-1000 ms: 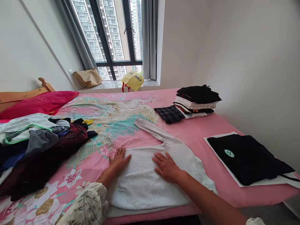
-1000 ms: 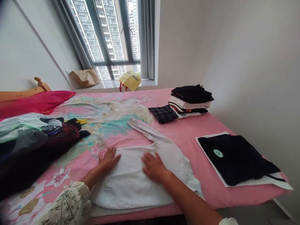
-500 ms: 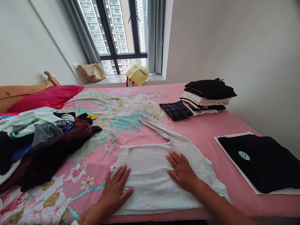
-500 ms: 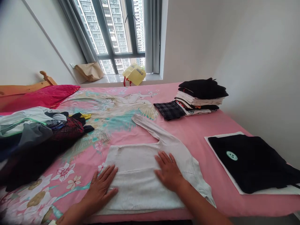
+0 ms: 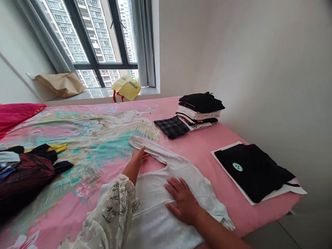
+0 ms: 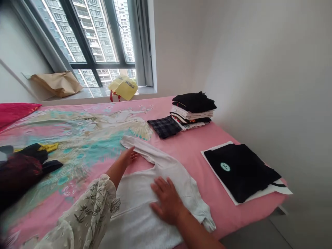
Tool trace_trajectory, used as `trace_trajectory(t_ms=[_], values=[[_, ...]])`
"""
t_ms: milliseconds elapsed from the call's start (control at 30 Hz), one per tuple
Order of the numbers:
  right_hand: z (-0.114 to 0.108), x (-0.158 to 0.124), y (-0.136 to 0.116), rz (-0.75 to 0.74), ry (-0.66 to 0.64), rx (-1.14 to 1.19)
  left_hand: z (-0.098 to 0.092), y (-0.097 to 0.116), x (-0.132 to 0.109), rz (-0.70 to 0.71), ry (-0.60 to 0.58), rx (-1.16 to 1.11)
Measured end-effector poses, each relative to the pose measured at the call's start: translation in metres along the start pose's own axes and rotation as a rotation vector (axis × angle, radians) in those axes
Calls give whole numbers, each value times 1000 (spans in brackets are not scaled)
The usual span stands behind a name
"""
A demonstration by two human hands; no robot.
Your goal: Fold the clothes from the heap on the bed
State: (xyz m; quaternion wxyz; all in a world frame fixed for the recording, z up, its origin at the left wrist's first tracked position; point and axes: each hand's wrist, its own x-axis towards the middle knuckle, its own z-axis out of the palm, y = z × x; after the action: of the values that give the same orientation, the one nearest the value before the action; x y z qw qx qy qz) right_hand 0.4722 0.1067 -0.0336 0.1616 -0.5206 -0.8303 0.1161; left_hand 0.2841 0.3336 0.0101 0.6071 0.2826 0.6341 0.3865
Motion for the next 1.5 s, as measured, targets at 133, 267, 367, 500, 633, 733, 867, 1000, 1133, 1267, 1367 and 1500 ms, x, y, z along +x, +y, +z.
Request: trace_trajectory(t_ms=[133,267,367,500,633,733,867,1000,1133,1267,1367,1500], values=[[-8,2,0,24,-27,73,19,13,21,-96,-53,-60],[-11,1,-4,35,-32,79,18,19,12,-84,-144,-162],[-8,-2,-6,27,-17,39,8,10,-2,-66,-190,-240],[-2,-4,-7,12,3,17,-6,-14,-9,-101,-166,-327],[2,-4,-4,10,4,18,-12,-28,0,-135,-125,-438],[4,-3,-3,14,4,18,-13,-29,11,-117,-129,-529],[6,-1,-1,16,3,29,-10,-23,27,-79,-113,-627],[6,0,1,25,-5,35,-7,-17,41,-72,-51,-662],[7,0,1,32,-16,45,-11,-14,45,-85,-46,-670],[8,-1,0,30,-2,44,-14,-17,42,-127,-69,-639],[9,0,1,29,4,37,-13,-15,41,-121,-63,-613],[10,0,2,25,8,31,-9,-10,42,-98,-51,-592]])
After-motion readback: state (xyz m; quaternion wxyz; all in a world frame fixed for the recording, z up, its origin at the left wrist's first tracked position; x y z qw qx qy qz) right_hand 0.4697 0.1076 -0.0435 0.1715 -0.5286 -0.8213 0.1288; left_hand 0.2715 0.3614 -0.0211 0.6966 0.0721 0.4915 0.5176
